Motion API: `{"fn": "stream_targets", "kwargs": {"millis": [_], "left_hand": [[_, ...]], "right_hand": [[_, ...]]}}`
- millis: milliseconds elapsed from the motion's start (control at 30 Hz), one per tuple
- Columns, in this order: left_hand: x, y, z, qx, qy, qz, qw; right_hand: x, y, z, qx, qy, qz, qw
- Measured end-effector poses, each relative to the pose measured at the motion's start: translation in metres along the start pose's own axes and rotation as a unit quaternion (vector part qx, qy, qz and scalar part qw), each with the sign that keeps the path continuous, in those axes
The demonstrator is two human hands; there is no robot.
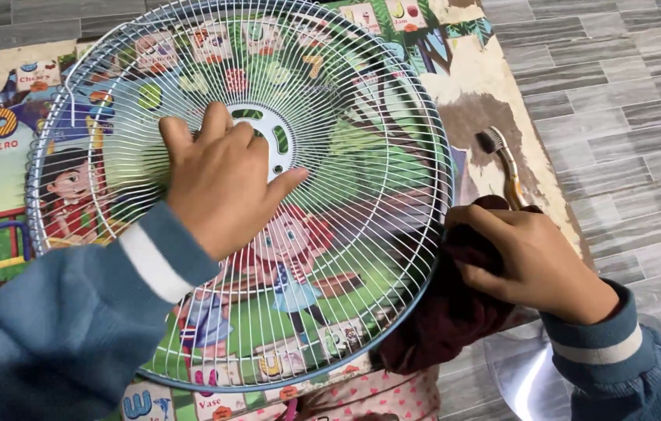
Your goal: Cleaning a metal fan guard using a cloth to wipe away dust
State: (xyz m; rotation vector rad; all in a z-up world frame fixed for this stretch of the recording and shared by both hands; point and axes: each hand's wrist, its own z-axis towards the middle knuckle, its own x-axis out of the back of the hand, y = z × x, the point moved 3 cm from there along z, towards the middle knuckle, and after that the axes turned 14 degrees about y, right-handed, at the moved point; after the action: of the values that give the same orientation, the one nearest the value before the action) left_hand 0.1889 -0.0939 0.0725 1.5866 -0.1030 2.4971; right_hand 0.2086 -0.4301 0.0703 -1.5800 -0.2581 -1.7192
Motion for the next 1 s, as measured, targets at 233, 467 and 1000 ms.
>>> {"fn": "stream_targets", "kwargs": {"millis": [233,467,1000], "left_hand": [[-0.005,-0.002,0.016,0.079,-0.134,-0.029,0.987],[0.005,-0.025,0.004,0.096,-0.172,-0.075,0.978],[0.03,-0.029,0.015,0.019,-0.166,-0.111,0.98]], "right_hand": [[0.002,-0.005,0.002,0.016,0.011,0.01,1.0],[0.018,-0.001,-0.008,0.009,0.022,0.064,0.998],[0.032,-0.013,-0.028,-0.042,0.038,0.104,0.993]]}}
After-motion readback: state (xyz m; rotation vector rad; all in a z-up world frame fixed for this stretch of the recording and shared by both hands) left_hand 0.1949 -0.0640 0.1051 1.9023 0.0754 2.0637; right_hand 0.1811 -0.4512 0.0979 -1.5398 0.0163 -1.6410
